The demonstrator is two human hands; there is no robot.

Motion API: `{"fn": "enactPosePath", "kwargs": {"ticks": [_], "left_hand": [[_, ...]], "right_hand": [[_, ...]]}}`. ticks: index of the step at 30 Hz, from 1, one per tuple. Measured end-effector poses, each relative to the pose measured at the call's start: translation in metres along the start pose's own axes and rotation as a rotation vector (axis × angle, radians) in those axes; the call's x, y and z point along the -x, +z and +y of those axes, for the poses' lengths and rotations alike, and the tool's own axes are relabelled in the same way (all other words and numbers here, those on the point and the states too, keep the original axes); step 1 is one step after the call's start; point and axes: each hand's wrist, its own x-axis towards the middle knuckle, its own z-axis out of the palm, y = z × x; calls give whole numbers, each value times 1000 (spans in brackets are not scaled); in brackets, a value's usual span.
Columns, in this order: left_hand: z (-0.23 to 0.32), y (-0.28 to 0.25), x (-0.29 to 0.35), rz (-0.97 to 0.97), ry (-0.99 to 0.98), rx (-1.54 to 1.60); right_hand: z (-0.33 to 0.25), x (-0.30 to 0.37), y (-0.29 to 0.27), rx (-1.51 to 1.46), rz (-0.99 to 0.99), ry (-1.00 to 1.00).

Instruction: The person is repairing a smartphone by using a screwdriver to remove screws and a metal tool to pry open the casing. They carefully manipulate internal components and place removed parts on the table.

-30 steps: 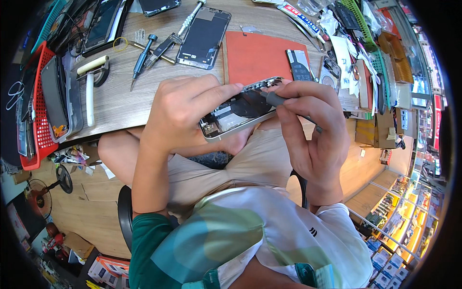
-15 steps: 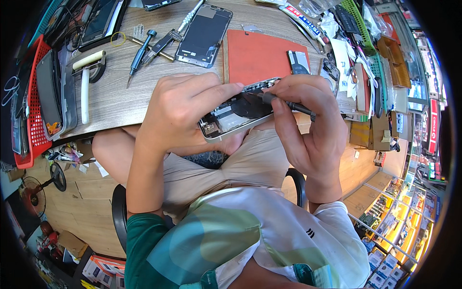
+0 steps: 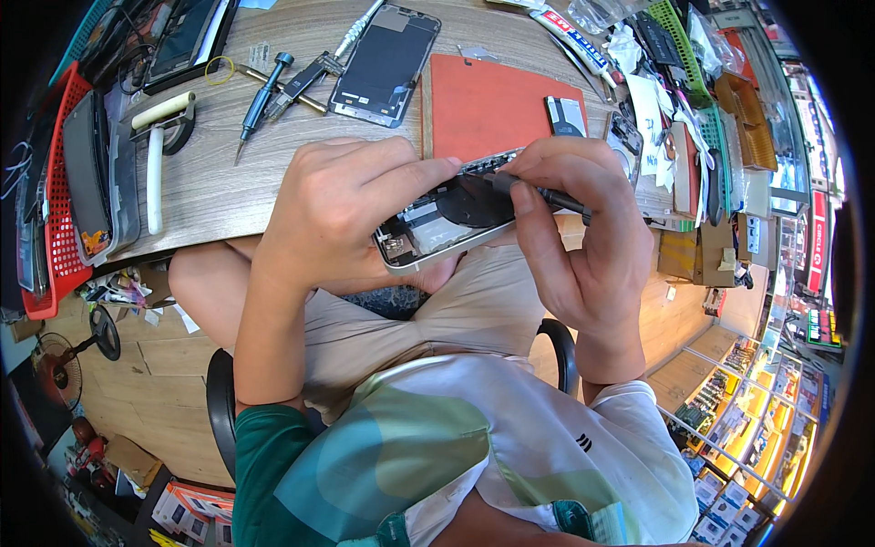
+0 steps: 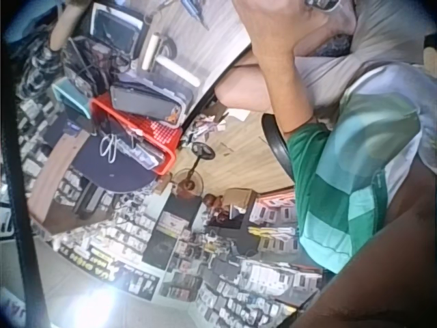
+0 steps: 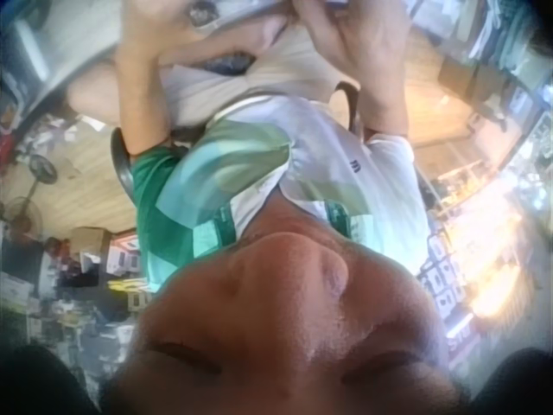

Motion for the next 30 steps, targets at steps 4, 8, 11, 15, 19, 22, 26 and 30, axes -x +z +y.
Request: {"fn": "enactPosePath", "kwargs": {"ticks": [4,8,11,15,19,22,26,30], "left_hand": [[-1,1,0,2,11,5],[-1,-1,0,-12,7,-8],[-1,-1,1,-13,2,-6],[-1,0,1,0,7,-4],[-1,0,1,-7,7,-14],[-2,0,1,-13,10,-17],[-2,-1,1,-17,9,-13],[-1,0,1,-13,8,-13]], "right_hand": [[1,1,0,-18,-8,16],[1,1,0,-9,-16,18],[0,2,0,2,-13,23],[1,2,1,5,-7,1],[1,2,1,11,-2,-14],[3,4,3,14,13,-35],[2,5,3,18,16,-26],[2,6,3,19,15,-20]]}}
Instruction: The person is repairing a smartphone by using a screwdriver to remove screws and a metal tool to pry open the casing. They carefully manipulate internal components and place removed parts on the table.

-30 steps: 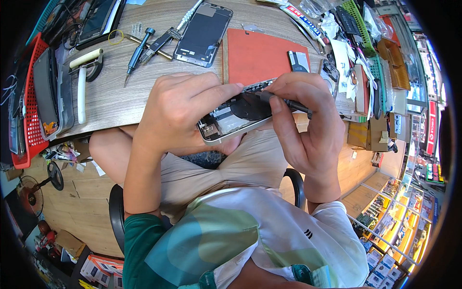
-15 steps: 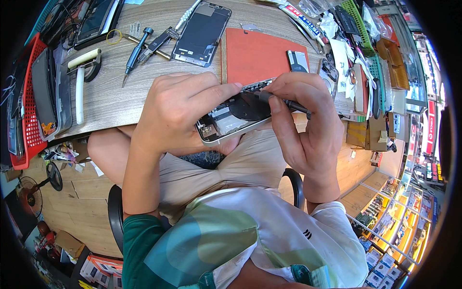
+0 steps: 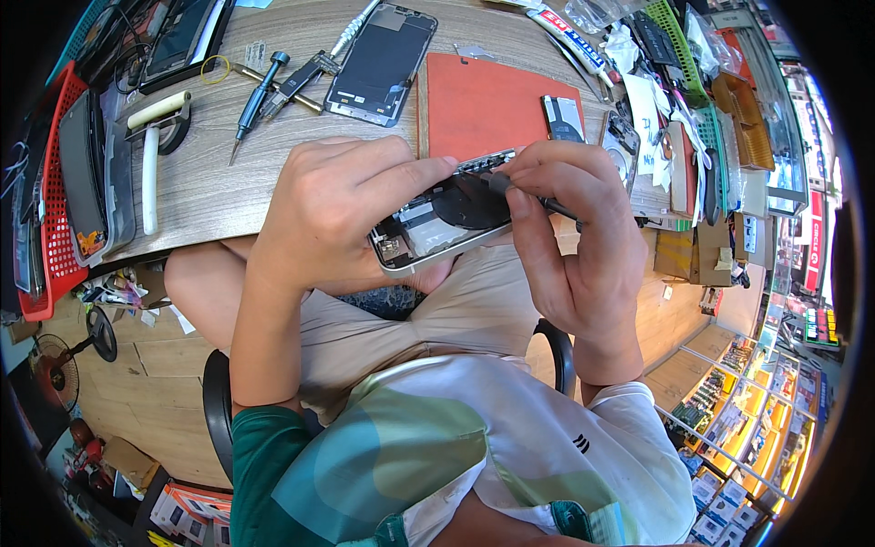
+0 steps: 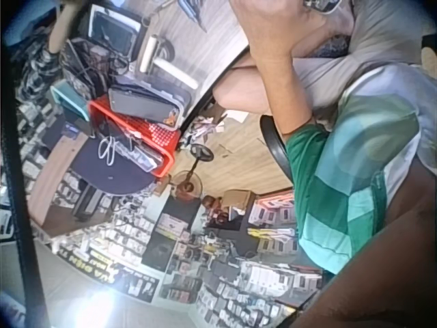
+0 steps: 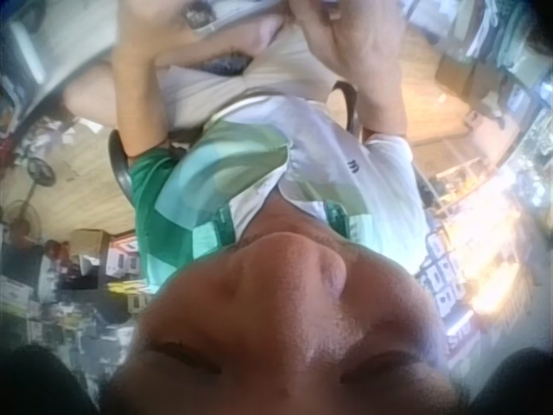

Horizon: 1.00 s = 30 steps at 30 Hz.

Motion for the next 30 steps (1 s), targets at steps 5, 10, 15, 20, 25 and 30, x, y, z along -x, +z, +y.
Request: {"fn": "enactPosePath", "kwargs": {"ticks": [5,10,15,20,25,30], "left_hand": [[-1,0,0,3,12,-9],[0,-1,1,-9,3,-12],[-1,-2,0,-4,14,-18],[-2,0,-3,59,63,26],[2,-4,-1,22,16,39],[-3,-1,-2,61,68,37]], "right_hand": [[-2,1,-1,22,-19,4],[-4,1,-2,65,-85,-13],[-14,-13,-16,200,-178,-78],[-16,-15,-14,345,-210,-127],[-18,-21,-17,449,-239,-140],[-17,-21,-14,341,-205,-97]]}}
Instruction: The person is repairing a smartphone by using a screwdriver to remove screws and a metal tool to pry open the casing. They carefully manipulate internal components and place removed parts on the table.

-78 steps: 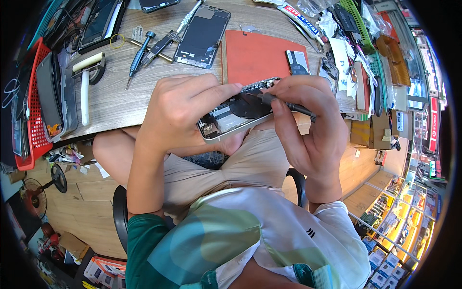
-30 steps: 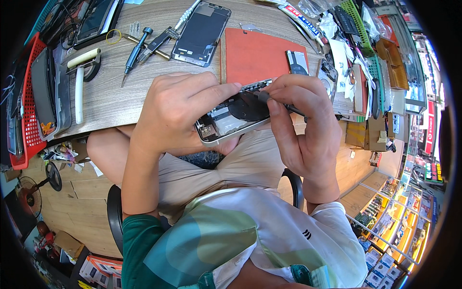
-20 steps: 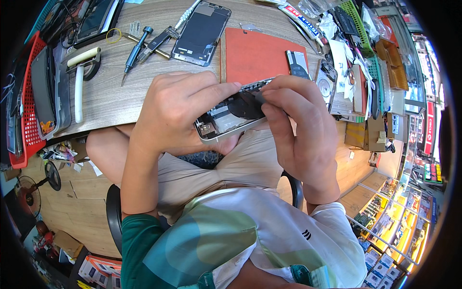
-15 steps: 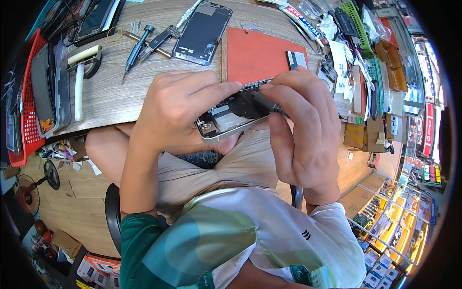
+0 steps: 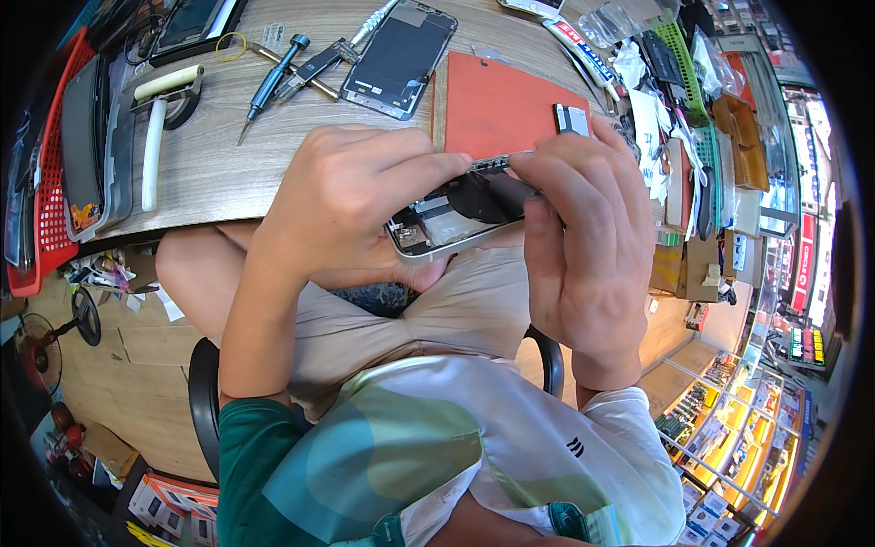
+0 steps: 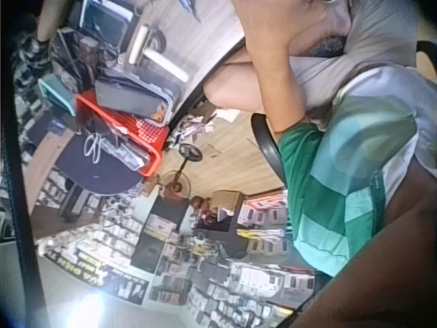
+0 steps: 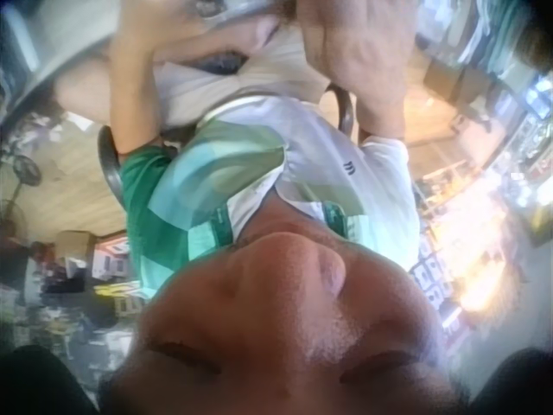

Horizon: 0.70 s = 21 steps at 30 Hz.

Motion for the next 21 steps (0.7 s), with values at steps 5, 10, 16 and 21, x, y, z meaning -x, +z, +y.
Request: {"fn": "enactPosePath", "kwargs": {"ticks": [5,10,16,21], "left_hand": [[3,-1,2,-36,-53,-4],[2,-2,3,-42,-52,-11],[-2,0,-1,-6,18,-12],[-3,1,-1,1,20,0]], "right_hand": [[0,5,1,-88,-4,38],[2,11,7,-173,73,45],[7,11,9,-156,96,1],[8,12,8,-151,92,-1]]}}
